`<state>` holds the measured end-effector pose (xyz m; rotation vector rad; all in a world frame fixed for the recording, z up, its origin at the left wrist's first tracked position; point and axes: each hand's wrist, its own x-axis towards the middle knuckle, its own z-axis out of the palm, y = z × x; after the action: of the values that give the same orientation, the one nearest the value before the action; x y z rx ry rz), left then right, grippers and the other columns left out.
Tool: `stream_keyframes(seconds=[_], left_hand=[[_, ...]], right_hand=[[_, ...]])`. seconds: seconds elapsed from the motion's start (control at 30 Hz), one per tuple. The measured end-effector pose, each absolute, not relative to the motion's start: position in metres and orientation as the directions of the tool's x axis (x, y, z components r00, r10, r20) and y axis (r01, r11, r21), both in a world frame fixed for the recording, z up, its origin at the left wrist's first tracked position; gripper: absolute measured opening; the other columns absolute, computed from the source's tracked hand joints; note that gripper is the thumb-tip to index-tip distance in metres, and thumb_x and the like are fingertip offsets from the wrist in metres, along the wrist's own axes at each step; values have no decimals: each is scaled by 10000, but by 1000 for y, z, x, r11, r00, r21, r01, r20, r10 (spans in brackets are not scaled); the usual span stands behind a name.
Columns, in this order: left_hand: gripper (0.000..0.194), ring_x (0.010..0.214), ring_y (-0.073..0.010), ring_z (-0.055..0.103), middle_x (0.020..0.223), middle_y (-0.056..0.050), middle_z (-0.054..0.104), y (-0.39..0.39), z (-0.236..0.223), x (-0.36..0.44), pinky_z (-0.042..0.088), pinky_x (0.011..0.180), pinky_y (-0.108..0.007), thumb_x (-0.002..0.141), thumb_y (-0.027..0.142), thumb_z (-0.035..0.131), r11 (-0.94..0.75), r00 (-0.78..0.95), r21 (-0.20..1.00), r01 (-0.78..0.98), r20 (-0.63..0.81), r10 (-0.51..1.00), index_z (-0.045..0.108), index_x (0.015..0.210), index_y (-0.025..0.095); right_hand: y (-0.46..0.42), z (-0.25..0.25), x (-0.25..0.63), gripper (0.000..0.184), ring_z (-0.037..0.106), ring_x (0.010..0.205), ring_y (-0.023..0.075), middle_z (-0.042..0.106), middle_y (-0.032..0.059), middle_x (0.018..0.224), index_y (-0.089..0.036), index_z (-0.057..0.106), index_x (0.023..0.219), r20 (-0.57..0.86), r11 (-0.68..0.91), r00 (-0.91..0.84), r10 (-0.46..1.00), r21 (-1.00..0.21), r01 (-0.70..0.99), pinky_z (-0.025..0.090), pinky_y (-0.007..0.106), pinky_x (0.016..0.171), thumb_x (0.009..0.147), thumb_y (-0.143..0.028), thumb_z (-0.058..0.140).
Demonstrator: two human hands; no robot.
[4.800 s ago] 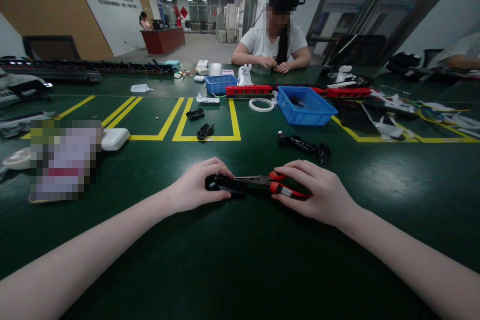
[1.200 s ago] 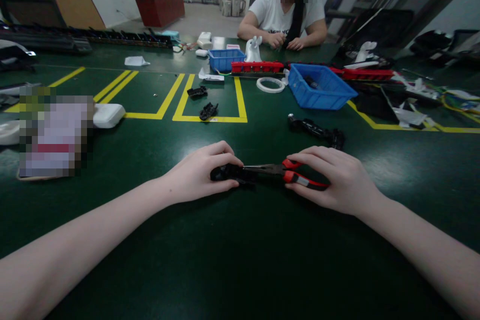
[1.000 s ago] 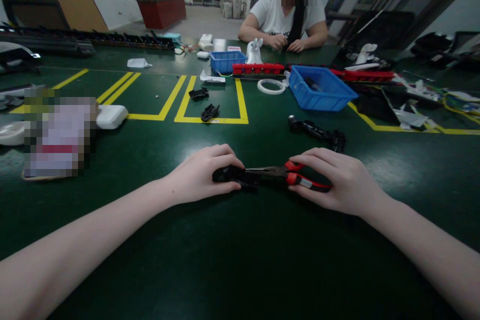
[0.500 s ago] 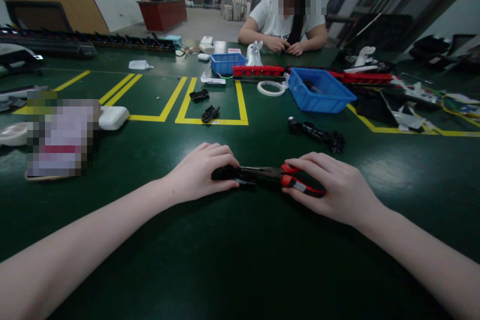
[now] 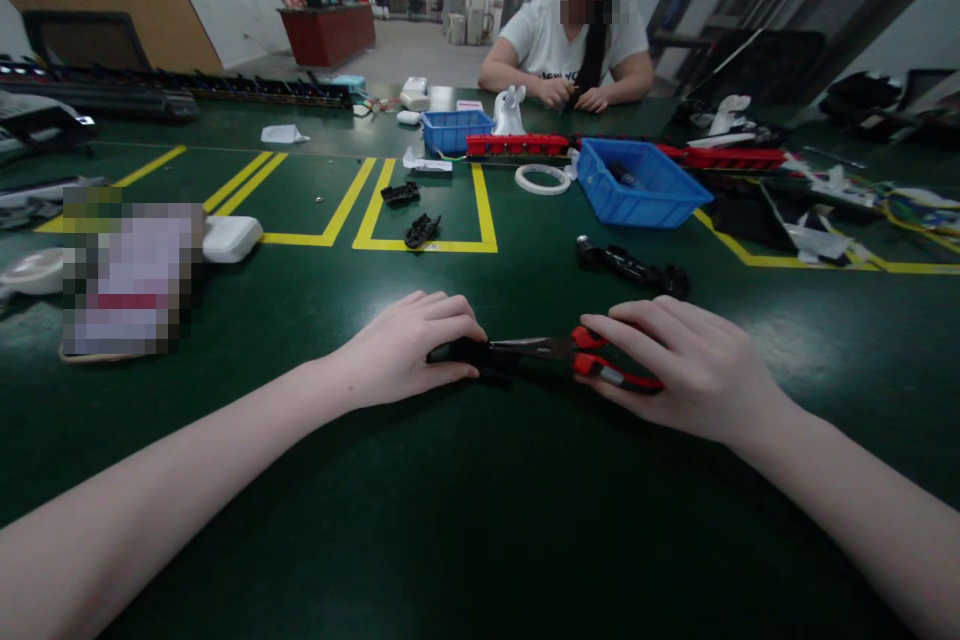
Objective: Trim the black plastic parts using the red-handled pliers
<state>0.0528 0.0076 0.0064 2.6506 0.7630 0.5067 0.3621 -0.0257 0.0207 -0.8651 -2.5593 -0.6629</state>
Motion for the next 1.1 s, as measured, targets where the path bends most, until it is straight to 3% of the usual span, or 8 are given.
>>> stream_keyframes(seconds=[0.33, 0.6, 0.77, 1.1], left_hand=[[228, 947, -191, 576, 1070, -44, 586, 8, 4, 52, 492, 782, -332, 900, 282, 627, -756, 782, 481, 444, 204, 589, 601, 1112, 202], [244, 949, -199, 584, 1093, -52, 581, 3, 7, 53, 516, 790, -353, 883, 261, 640, -748, 766, 464, 475, 200, 610, 590, 1114, 199], [244, 958, -199, 583, 1084, -51, 587, 3, 8, 53, 511, 808, -356, 886, 261, 638, -751, 768, 456, 477, 200, 609, 587, 1114, 194], [249, 954, -194, 581, 1083, -40, 592, 6, 5, 54, 501, 800, -344, 872, 264, 662, -757, 770, 453, 471, 208, 603, 594, 1102, 198]], right_hand=[[-22, 11, 362, 406, 655, 841, 228, 684, 118, 1014, -146, 617, 1153, 481, 712, -666, 570, 115, 692, 538, 353, 702, 836, -393, 675], [-23, 8, 359, 394, 661, 893, 234, 686, 103, 1055, -197, 605, 1173, 470, 702, -608, 640, -36, 711, 546, 378, 754, 835, -385, 679], [-24, 8, 359, 371, 664, 887, 227, 688, 100, 1050, -193, 614, 1154, 454, 701, -610, 650, -48, 712, 535, 365, 743, 845, -391, 671], [-19, 13, 367, 355, 657, 869, 223, 710, 79, 993, -198, 628, 1125, 462, 728, -661, 591, 48, 684, 473, 399, 820, 835, -398, 675]])
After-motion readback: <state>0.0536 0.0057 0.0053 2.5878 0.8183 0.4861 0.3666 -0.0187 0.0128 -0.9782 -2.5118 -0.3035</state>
